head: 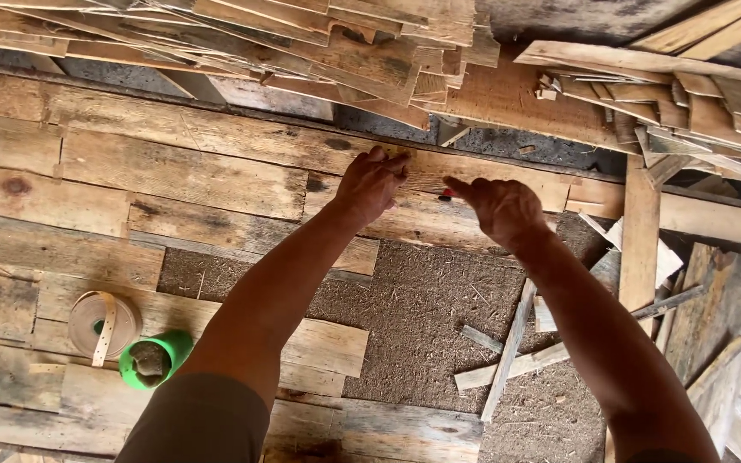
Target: Measure, mark, and cut wood veneer pieces to fit into a wooden surface.
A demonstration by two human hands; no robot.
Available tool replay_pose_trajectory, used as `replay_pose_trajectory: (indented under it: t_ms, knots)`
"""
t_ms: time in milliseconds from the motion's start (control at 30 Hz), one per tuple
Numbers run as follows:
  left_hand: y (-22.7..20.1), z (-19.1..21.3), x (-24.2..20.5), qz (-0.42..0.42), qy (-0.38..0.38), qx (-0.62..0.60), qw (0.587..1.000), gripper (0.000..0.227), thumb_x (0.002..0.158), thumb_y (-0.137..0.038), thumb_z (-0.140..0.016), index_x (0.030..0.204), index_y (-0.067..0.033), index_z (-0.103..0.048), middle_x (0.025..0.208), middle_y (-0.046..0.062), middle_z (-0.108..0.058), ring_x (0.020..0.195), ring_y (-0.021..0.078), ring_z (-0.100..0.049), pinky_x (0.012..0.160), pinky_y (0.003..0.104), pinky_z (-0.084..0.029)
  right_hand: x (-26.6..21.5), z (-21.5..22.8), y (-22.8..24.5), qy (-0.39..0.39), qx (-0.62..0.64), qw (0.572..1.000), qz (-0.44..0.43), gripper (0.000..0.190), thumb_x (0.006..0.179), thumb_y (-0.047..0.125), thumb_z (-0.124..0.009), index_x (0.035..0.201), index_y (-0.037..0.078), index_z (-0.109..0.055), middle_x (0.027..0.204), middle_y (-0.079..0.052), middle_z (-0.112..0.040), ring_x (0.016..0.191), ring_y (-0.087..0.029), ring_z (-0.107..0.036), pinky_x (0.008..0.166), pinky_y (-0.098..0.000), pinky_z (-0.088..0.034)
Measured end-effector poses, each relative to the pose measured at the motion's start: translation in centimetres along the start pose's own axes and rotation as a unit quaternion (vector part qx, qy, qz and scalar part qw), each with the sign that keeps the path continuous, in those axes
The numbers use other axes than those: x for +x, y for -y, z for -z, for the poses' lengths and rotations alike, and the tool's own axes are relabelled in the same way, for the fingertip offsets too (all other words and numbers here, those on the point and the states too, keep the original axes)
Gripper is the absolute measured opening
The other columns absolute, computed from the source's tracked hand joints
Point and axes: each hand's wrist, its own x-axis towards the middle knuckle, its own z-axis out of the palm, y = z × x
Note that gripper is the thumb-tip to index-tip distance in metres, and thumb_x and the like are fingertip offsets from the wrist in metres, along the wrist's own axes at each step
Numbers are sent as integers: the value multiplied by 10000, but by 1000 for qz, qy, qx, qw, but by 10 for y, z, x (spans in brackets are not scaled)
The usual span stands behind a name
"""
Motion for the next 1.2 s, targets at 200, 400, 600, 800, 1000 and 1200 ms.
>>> replay_pose_trajectory:
  t_ms: [200, 400, 600, 800, 1000, 1200]
  knots:
    - [1, 9, -5, 16, -8, -81, 997, 559, 820, -489, -805, 1342, -343, -668, 1635, -158, -383, 1040, 147, -451, 872, 245, -485, 18, -36, 14, -88, -106, 988, 63, 533, 1112, 70, -458, 1560, 358, -436, 768, -29, -667, 462, -100, -501, 357, -236, -464]
    - [3, 20, -7, 22, 26, -82, 996, 435, 861, -439, -808, 1274, -337, -712, 1629, -158, -383, 1000, 168, -456, 833, 266, -504, 24, -25, 22, -85, -152, 983, 65, 681, 965, 23, -531, 1560, 338, -433, 766, -60, -677, 443, -110, -518, 344, -229, -454]
    - [5, 31, -17, -9, -30, -72, 997, 475, 800, -454, -831, 1252, -357, -723, 1589, -118, -411, 1002, 197, -461, 848, 283, -511, 27, -50, 11, -130, -156, 976, 79, 560, 1056, 63, -505, 1550, 324, -465, 821, -50, -688, 488, -98, -523, 387, -231, -447]
    - [1, 7, -6, 46, -26, -173, 983, 645, 786, -436, -862, 1389, -310, -671, 1522, -103, -475, 1011, 184, -470, 863, 270, -531, 25, -40, 15, -112, -166, 977, 76, 585, 1010, 65, -513, 1529, 330, -466, 812, -63, -685, 486, -116, -543, 377, -237, -452]
    - [2, 14, -8, 48, -7, -137, 989, 770, 820, -489, -832, 1516, -296, -567, 1513, -96, -484, 1008, 181, -458, 869, 260, -517, 24, -41, 14, -105, -158, 979, 74, 586, 1032, 35, -493, 1554, 301, -461, 805, -63, -694, 484, -105, -544, 384, -236, -450]
    - [1, 18, -11, 14, -15, -79, 997, 479, 830, -498, -795, 1294, -437, -695, 1620, -148, -378, 1020, 170, -451, 893, 249, -501, 23, -40, 16, -97, -154, 981, 71, 575, 1047, 32, -482, 1552, 309, -470, 804, -62, -708, 500, -115, -548, 404, -238, -447]
